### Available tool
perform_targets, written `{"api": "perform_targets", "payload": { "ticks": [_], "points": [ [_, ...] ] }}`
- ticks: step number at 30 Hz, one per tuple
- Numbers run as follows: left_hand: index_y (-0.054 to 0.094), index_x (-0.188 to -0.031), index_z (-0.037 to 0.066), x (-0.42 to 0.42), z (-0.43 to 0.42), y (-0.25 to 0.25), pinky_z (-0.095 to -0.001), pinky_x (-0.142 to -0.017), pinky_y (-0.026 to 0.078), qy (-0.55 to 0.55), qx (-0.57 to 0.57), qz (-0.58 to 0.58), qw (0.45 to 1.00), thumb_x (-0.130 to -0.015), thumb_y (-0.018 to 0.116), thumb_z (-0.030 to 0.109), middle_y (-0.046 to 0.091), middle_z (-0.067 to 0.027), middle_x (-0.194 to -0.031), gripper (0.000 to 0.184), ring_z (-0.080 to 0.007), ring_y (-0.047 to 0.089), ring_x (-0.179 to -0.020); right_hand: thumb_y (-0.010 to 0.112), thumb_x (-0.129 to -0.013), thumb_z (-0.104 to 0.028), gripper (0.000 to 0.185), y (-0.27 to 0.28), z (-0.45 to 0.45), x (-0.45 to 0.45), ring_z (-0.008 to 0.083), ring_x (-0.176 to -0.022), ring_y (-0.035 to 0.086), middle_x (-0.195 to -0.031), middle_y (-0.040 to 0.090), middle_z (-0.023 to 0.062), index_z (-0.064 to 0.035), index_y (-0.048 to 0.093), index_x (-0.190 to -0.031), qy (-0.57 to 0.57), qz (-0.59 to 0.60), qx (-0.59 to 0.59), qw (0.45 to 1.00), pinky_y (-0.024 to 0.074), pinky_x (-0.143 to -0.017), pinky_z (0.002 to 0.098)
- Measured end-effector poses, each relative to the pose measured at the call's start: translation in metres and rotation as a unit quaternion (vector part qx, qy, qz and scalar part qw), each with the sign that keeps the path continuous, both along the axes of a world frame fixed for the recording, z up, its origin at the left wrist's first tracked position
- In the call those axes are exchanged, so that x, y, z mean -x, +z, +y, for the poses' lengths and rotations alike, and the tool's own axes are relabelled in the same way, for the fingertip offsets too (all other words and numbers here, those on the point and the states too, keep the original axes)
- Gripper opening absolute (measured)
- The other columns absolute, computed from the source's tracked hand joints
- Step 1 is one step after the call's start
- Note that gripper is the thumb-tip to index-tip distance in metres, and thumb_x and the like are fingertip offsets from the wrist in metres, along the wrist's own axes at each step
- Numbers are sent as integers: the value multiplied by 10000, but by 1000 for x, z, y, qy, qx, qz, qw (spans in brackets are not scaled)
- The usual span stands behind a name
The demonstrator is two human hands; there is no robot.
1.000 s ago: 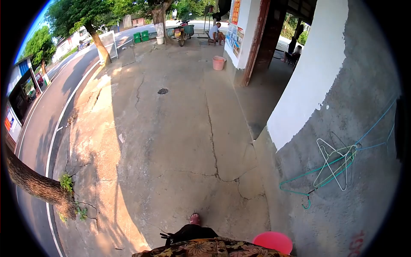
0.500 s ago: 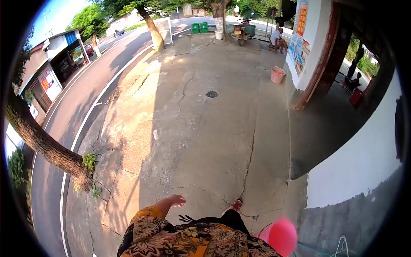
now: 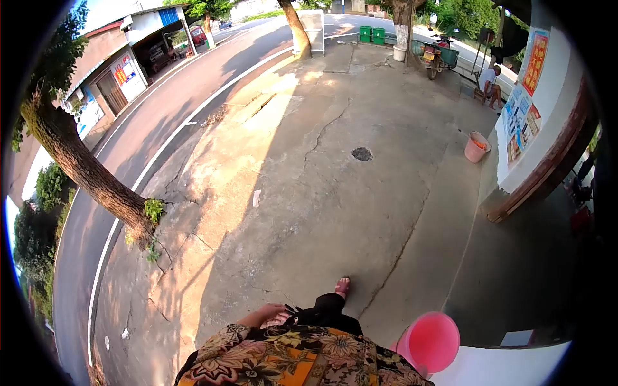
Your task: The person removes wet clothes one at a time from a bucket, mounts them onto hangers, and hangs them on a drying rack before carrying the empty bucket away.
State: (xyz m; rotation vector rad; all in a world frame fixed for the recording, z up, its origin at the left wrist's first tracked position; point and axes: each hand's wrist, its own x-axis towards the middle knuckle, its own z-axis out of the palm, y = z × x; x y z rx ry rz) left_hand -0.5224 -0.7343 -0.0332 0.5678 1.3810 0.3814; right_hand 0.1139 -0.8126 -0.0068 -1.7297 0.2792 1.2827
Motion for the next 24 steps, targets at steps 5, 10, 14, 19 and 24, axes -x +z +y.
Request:
{"api": "perform_targets", "payload": {
  "ticks": [5,10,14,19,24],
  "points": [
    [651,-1185,76,-54,160,-6,-306,-686,525,-17,24,-84,996,-948,543,135,694,-39,-942,267,-158,657,-772,539,-859,-339,342,37,76,-7,179,-446,451,-551,514,63,-56,526,-668,-8,22,-105,994,368,-430,297],
    [639,-1186,61,-96,290,51,-327,-780,513,-358,-75,46,930,-940,588,173,692,-61,-1006,275,-190,646,-868,537,-848,-287,305,44,144,-23,191,-439,445,-575,540,91,-49,518,-659,-4,-54,-86,995,376,-432,316],
    [617,-1212,56,-109,365,67,-342,-859,518,-507,-261,-106,815,-932,632,178,685,-40,-1060,305,-164,647,-931,547,-842,-279,275,24,174,-57,196,-474,484,-574,540,83,-54,534,-683,-93,55,-21,994,398,-461,320],
    [658,-1107,91,-129,441,64,-375,-828,525,-184,162,-161,956,-902,643,107,677,-5,-974,206,-151,635,-850,544,-851,-301,294,27,249,-88,195,-538,531,-558,494,54,-55,513,-693,-110,49,12,993,417,-500,313],
    [676,-943,77,-166,505,98,-293,-681,459,-208,-2,54,977,-901,631,117,632,-14,-806,73,-134,601,-756,541,-884,-287,247,-23,383,-175,202,-580,551,-699,540,80,-40,541,-869,-136,109,71,982,408,-510,328]
  ]
}}
